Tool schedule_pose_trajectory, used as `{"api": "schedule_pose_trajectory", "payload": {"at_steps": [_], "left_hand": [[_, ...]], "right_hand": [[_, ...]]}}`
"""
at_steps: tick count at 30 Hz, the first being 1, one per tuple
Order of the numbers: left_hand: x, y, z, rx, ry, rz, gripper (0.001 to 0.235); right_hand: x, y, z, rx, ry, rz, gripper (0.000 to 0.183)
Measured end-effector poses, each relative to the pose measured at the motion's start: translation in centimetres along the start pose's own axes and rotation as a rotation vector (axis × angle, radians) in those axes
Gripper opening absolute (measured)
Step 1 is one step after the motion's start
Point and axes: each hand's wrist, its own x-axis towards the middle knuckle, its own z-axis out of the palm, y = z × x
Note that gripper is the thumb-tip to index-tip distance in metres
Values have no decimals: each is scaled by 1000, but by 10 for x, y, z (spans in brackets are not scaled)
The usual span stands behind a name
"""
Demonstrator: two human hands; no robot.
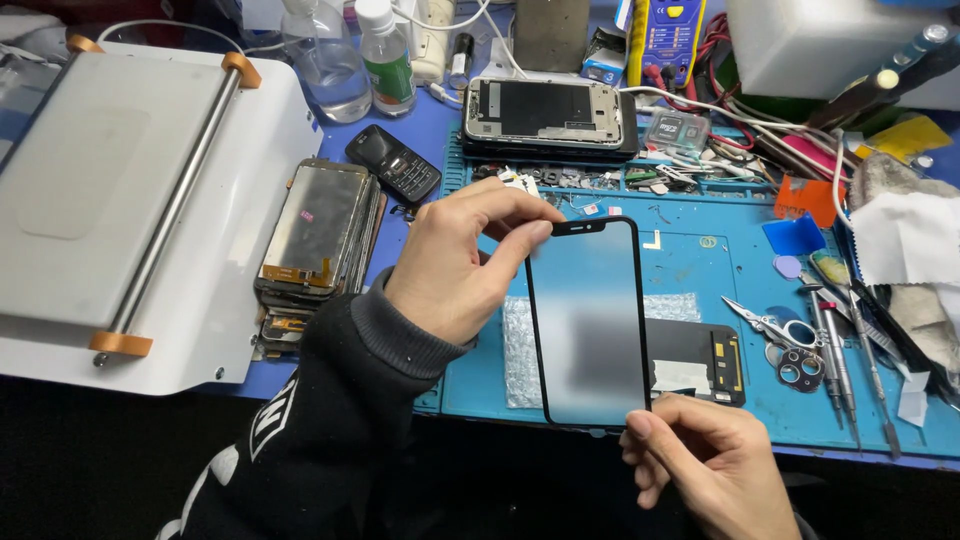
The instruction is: Repairing a smartphone screen at a workbench.
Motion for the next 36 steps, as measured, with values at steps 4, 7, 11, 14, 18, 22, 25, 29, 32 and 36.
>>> {"api": "schedule_pose_trajectory", "payload": {"at_steps": [4, 7, 11, 14, 18, 22, 25, 29, 32, 36], "left_hand": [[2, 2, -2, -50, 9, -89, 10], [5, 8, -4, -62, -5, -127, 19], [6, 14, -2, -52, 22, -204, 41], [5, 11, -1, -111, 47, -207, 42], [5, 9, -3, -187, 19, -152, 27], [3, -1, -4, -170, 6, -76, 15], [3, -1, -5, -129, -35, -157, 11], [4, -2, -5, -150, -68, -254, 16], [4, -1, -6, -131, -65, -234, 15], [1, -10, -7, -94, -19, -123, 13]], "right_hand": [[0, 0, 1, -2, -12, 1, 24], [0, -1, 3, -2, -26, -3, 24], [-1, -7, 6, -17, -65, -20, 23], [-1, -9, 7, -34, -78, -39, 23], [0, -8, 6, -50, -70, -61, 25], [0, -11, 6, -63, -46, -56, 25], [0, -12, 4, -77, -9, -43, 25], [0, -7, 0, -98, 3, -59, 22], [-1, -6, -1, -107, 2, -66, 21], [-1, -4, -2, -98, -24, -94, 24]]}}
